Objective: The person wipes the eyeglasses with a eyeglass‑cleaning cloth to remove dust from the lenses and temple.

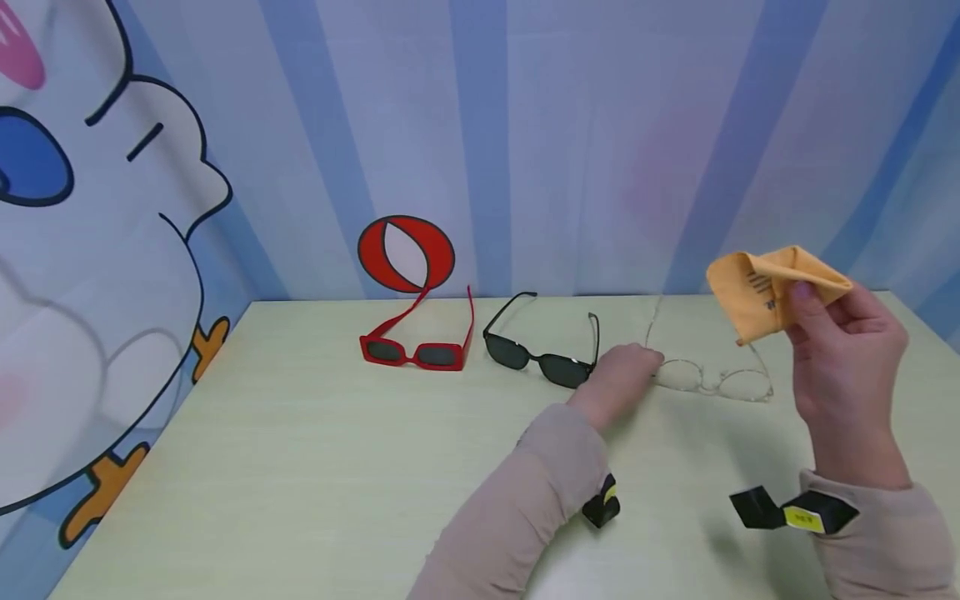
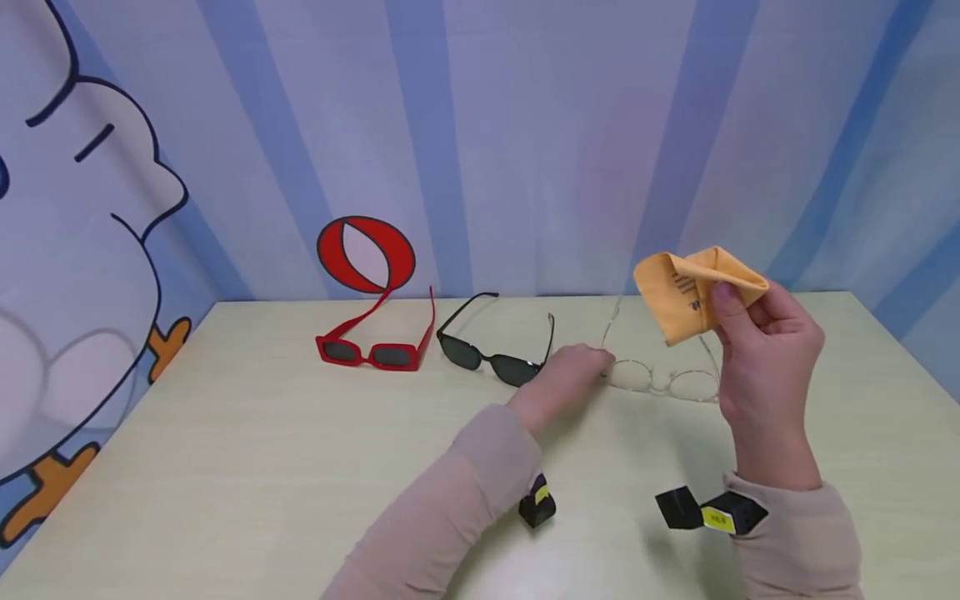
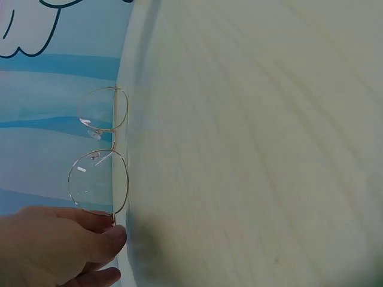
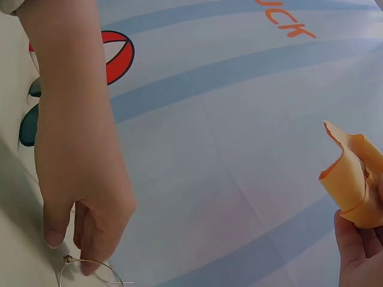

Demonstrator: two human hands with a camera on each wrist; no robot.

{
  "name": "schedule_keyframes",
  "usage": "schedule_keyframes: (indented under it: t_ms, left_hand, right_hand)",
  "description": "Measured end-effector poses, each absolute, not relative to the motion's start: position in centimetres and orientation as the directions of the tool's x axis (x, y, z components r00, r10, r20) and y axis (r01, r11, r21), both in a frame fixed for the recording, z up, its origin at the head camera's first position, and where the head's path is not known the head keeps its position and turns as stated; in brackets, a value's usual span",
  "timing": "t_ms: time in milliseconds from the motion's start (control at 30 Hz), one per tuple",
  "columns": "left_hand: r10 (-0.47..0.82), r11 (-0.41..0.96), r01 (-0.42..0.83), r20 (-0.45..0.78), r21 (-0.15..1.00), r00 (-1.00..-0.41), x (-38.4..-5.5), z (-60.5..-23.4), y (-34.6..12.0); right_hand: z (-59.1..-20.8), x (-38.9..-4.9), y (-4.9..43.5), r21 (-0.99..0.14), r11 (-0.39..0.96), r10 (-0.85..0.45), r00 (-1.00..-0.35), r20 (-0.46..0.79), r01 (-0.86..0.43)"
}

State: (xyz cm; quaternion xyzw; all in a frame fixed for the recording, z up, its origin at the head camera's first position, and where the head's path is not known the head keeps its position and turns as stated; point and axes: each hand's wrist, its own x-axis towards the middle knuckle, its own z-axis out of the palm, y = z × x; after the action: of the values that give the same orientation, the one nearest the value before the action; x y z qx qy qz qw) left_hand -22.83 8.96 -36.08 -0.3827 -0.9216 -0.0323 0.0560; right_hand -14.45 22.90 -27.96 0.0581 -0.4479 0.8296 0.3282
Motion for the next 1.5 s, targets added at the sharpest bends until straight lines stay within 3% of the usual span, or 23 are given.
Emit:
schedule_keyframes:
  t_ms: [167,367,700,1000,1133,1333,1500]
  left_hand:
    - [0.703,0.7,0.713,0.146,0.029,-0.696,-22.7,-36.1,9.0]
    - [0.748,0.638,0.762,0.145,0.114,-0.648,-22.5,-36.0,8.4]
    - [0.868,0.45,0.879,0.153,0.158,-0.472,-22.0,-36.0,8.5]
    - [0.877,0.361,0.915,0.268,0.178,-0.398,-20.6,-33.4,8.2]
    - [0.841,0.339,0.905,0.35,0.256,-0.413,-19.8,-31.7,7.8]
    - [0.714,0.241,0.847,0.505,0.473,-0.485,-18.7,-29.5,6.4]
    - [0.619,0.117,0.774,0.564,0.622,-0.546,-18.0,-28.2,4.6]
  right_hand:
    - [-27.9,-14.4,23.0,-0.699,-0.388,0.487,-0.777,0.398,-0.601]
    - [-27.9,-14.5,22.9,-0.692,-0.398,0.499,-0.775,0.388,-0.602]
    - [-28.1,-14.4,23.1,-0.706,-0.376,0.501,-0.773,0.389,-0.6]
    - [-27.7,-14.2,23.4,-0.705,-0.317,0.49,-0.746,0.451,-0.634]
    - [-27.3,-13.6,23.6,-0.732,-0.223,0.455,-0.733,0.506,-0.644]
    - [-26.6,-12.4,23.8,-0.742,-0.081,0.397,-0.705,0.588,-0.665]
    - [-26.2,-11.4,23.6,-0.795,0.141,0.36,-0.717,0.597,-0.59]
